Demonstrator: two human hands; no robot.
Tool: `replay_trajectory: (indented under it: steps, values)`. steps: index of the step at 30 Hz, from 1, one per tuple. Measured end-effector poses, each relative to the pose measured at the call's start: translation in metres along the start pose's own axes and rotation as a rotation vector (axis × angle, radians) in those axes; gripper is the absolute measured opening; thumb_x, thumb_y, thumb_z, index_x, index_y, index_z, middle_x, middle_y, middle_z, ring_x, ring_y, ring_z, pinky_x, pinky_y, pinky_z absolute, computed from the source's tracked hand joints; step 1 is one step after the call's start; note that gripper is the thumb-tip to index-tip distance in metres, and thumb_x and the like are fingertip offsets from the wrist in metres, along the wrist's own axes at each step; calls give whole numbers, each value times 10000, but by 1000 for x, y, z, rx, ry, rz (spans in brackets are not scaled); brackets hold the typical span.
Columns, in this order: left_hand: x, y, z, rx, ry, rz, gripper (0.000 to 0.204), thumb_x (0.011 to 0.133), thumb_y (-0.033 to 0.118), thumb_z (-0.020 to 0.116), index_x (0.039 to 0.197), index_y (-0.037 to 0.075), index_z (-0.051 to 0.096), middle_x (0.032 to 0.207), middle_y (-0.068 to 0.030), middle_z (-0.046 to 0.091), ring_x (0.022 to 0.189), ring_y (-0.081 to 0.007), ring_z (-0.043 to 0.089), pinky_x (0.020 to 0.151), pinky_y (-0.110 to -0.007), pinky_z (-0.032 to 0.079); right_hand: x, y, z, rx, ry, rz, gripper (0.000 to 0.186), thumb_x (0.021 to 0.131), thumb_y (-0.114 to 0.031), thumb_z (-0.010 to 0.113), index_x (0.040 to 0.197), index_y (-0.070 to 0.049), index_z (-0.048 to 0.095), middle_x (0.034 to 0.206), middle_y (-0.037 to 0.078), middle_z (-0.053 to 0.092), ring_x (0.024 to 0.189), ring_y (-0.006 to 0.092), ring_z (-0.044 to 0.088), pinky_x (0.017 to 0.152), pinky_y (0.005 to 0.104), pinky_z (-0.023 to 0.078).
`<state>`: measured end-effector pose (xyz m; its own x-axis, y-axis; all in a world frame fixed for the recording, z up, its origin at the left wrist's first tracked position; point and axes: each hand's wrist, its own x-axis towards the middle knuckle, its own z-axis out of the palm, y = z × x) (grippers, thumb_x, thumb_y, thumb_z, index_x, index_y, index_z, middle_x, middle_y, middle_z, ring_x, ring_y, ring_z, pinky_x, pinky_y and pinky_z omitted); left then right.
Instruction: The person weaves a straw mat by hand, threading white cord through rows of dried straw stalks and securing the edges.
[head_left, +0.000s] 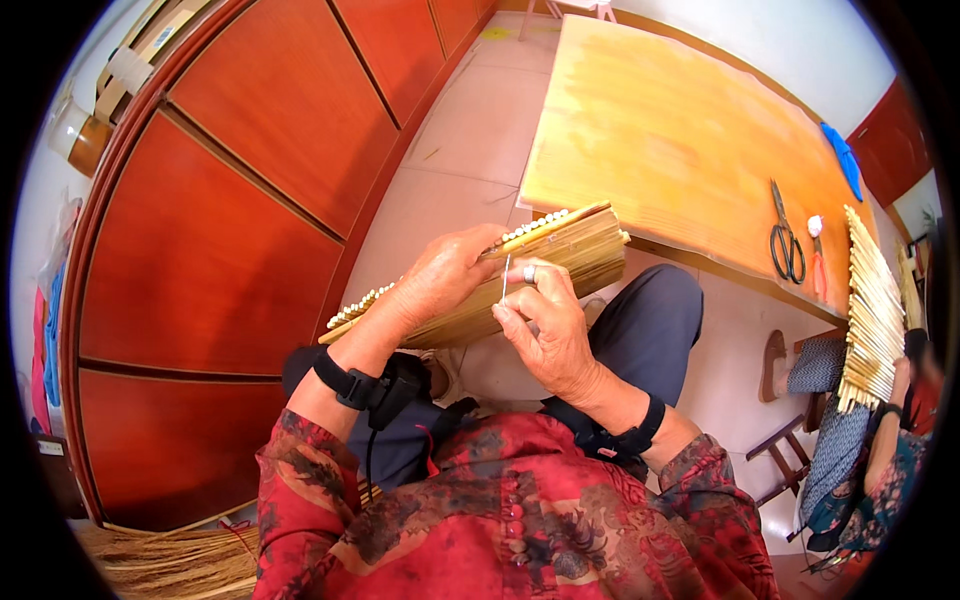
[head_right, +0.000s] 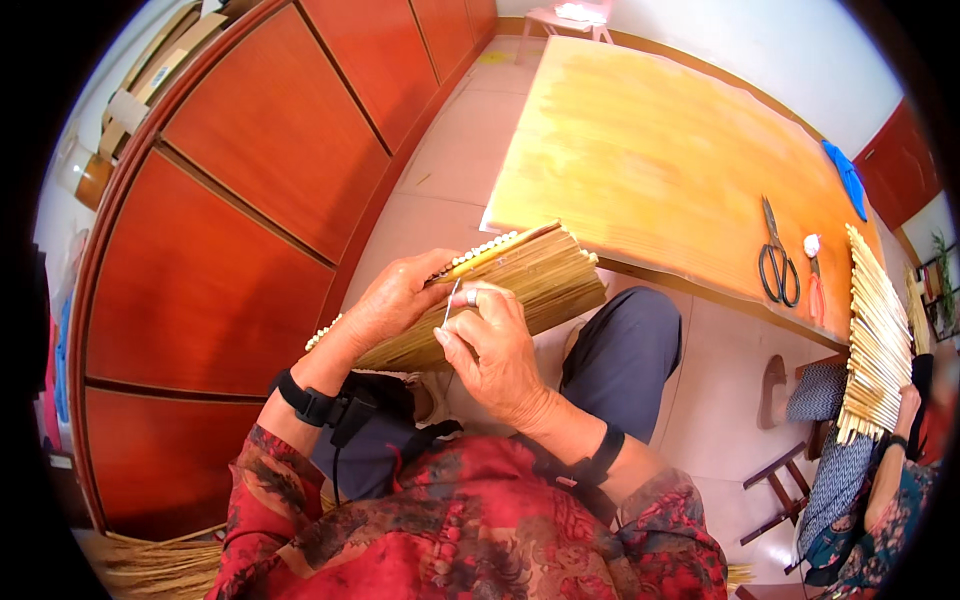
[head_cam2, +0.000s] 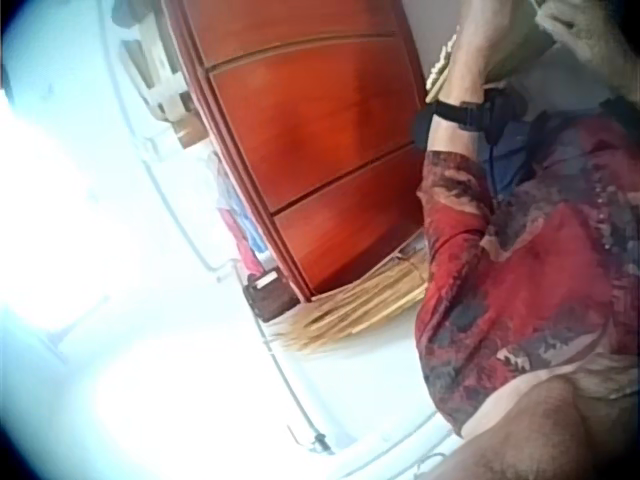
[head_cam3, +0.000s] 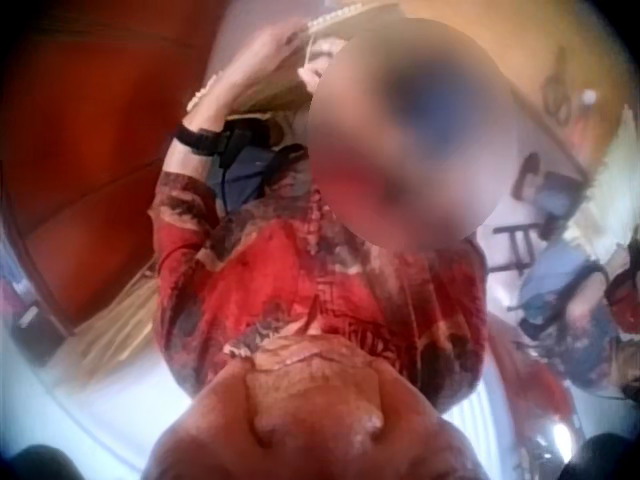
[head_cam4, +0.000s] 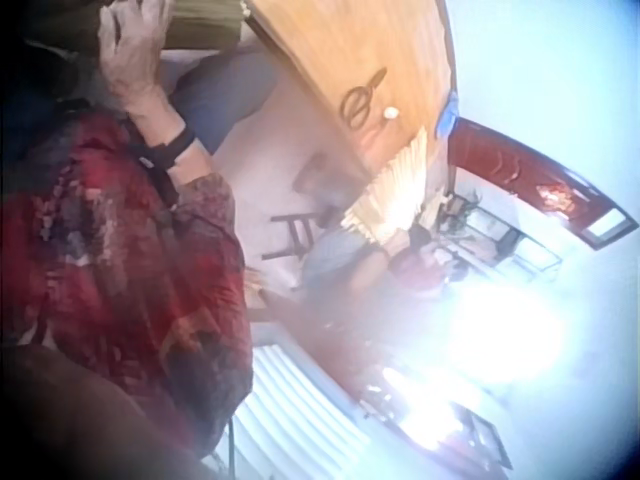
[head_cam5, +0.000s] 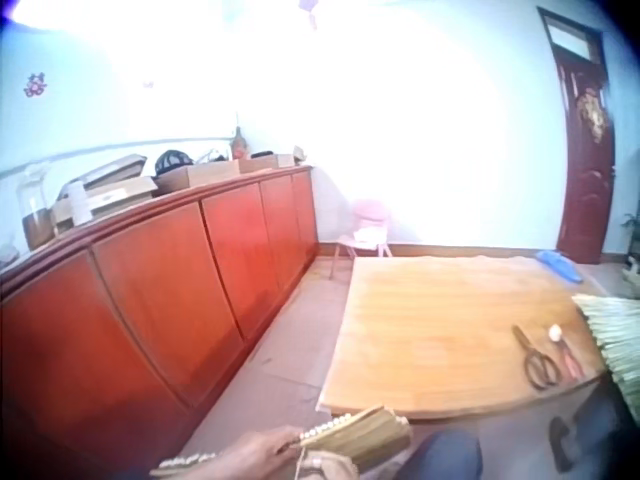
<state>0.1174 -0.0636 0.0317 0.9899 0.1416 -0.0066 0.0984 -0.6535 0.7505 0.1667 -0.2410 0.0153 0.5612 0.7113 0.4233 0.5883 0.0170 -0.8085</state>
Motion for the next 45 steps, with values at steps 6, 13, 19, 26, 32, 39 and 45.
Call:
replay_trajectory:
  steps: [6,13,19,26,32,39,45]
  values:
    - [5,-8,15,24,-4,9,326,855,42,591,1181,59,579,951,-137,669,866,-214,644,753,-331,498,12,1,0,72,142,-223,105,785,-65,683,803,-17,591,964,152,572,1043,370,557,938,438,425]
    - [5,-13,25,109,25,131,364,829,56,617,1190,75,570,868,-95,653,795,-192,625,705,-302,490,10,-8,-1,395,39,-32,102,900,-64,577,827,2,551,829,138,489,790,311,523,716,370,440]
    - [7,-6,28,107,5,-5,264,866,84,622,1129,64,601,885,-113,656,797,-191,611,730,-305,483,-3,-18,5,309,55,-16,110,908,-64,567,840,16,534,846,145,474,776,311,514,703,372,435]
    - [12,-5,17,127,-60,-26,343,860,114,632,1192,73,561,968,-151,670,893,-272,638,806,-330,480,-3,-19,-14,181,65,-236,122,857,-82,618,781,-6,560,1000,161,563,1035,358,548,884,413,445]
    - [16,-6,5,274,-93,-104,404,823,205,675,1182,64,553,1031,-196,665,957,-356,630,812,-366,483,-28,-13,-82,397,-172,362,89,861,-71,635,834,13,625,1075,118,623,955,186,599,812,297,476]
    - [10,-3,-2,167,-76,-214,258,860,209,650,1028,17,615,835,-142,656,786,-222,608,740,-337,472,-43,15,-149,568,-87,561,111,900,-57,587,922,12,670,851,67,645,705,104,597,657,229,489]
    - [5,1,-17,-69,-33,-187,308,872,266,626,1058,21,638,821,-115,673,784,-181,626,712,-342,480,-19,23,-187,43,117,404,92,897,-72,600,883,-12,668,729,8,568,572,45,495,511,191,395]
